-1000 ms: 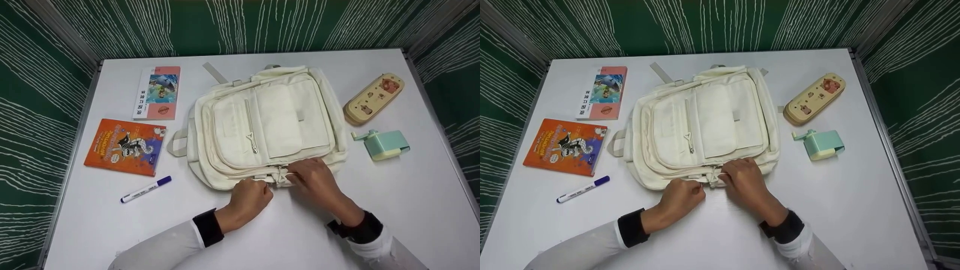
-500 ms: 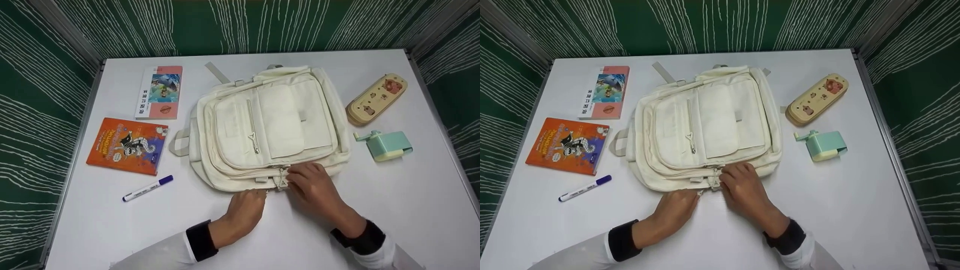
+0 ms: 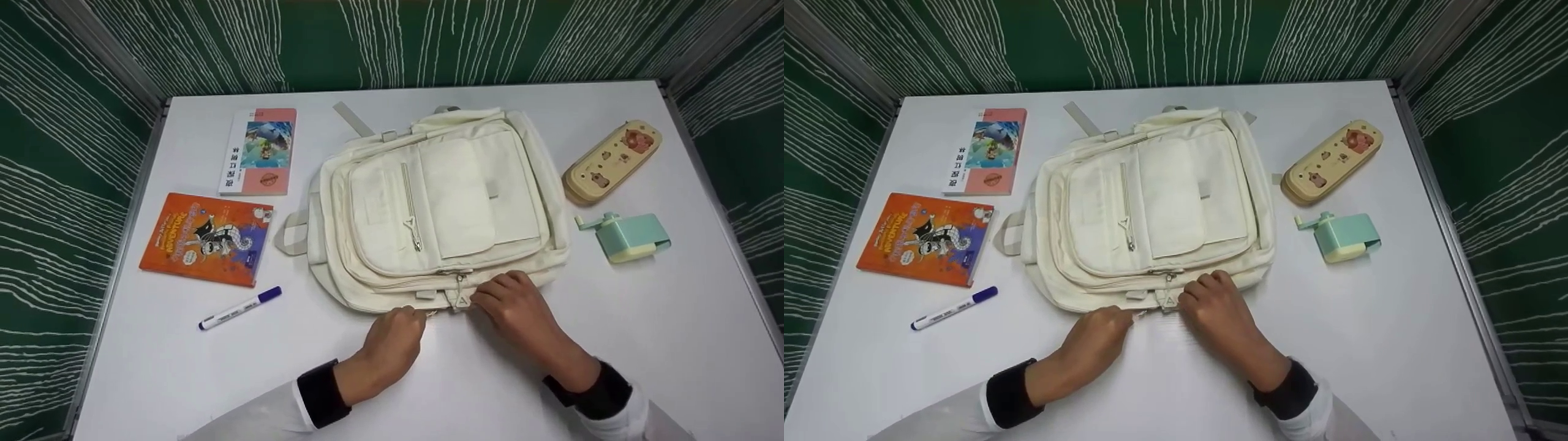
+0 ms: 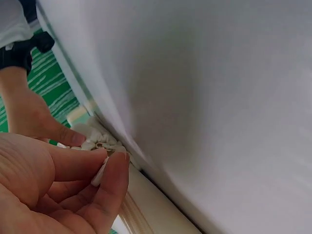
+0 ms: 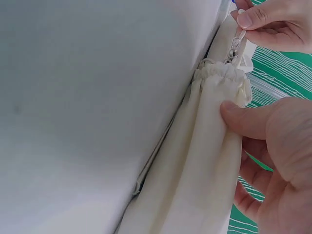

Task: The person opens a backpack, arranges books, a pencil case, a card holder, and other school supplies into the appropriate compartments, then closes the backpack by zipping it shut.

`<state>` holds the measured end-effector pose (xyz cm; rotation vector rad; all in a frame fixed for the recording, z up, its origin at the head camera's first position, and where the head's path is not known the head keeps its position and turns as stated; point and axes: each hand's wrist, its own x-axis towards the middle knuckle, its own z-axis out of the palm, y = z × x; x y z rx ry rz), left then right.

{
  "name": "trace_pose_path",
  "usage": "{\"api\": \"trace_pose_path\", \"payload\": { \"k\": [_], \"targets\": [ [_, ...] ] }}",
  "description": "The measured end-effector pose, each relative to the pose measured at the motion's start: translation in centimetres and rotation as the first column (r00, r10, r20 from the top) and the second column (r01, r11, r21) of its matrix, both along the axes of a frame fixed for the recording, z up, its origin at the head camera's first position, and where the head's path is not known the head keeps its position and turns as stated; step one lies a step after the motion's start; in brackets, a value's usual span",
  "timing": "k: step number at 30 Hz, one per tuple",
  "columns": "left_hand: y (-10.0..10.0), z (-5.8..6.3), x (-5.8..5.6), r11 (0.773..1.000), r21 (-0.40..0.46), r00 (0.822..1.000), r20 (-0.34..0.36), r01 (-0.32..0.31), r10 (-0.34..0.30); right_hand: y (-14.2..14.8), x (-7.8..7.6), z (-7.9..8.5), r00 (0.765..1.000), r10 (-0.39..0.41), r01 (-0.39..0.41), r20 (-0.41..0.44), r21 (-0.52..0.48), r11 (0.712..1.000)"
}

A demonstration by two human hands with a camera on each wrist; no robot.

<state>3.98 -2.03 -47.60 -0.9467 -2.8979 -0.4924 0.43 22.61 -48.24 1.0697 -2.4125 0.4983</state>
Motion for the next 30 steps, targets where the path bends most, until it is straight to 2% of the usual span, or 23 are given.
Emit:
{"api": "trace_pose_path", "payload": {
  "k": [4,11,18,25,30],
  "targets": [
    [-0.4,0.2,0.0,1.0,-0.002,1.0,0.01,-0.009,0.009,0.3,0.0,0.1,1.0,0.009,-0.009,-0.001,0.006,1.0],
    [-1.5,0.9,0.4,0.998,-0.045,0.996,0.078,-0.034,0.037,0.9,-0.3,-0.1,0.999,0.041,-0.041,-0.009,0.003,0.999],
    [-2.7,1.0,0.8,0.996,-0.023,0.992,0.09,-0.083,0.085,1.6,-0.6,-0.2,0.997,0.069,-0.07,-0.022,-0.013,0.997],
    [-3.6,1.3,1.0,0.995,-0.023,0.987,0.126,-0.097,0.099,2.5,-1.1,-0.2,0.994,0.111,-0.11,-0.008,0.034,0.993],
    [-4.1,1.7,1.0,0.993,-0.034,0.981,0.157,-0.109,0.113,3.5,-1.5,-0.2,0.991,0.132,-0.131,-0.036,0.046,0.99]
  ]
}}
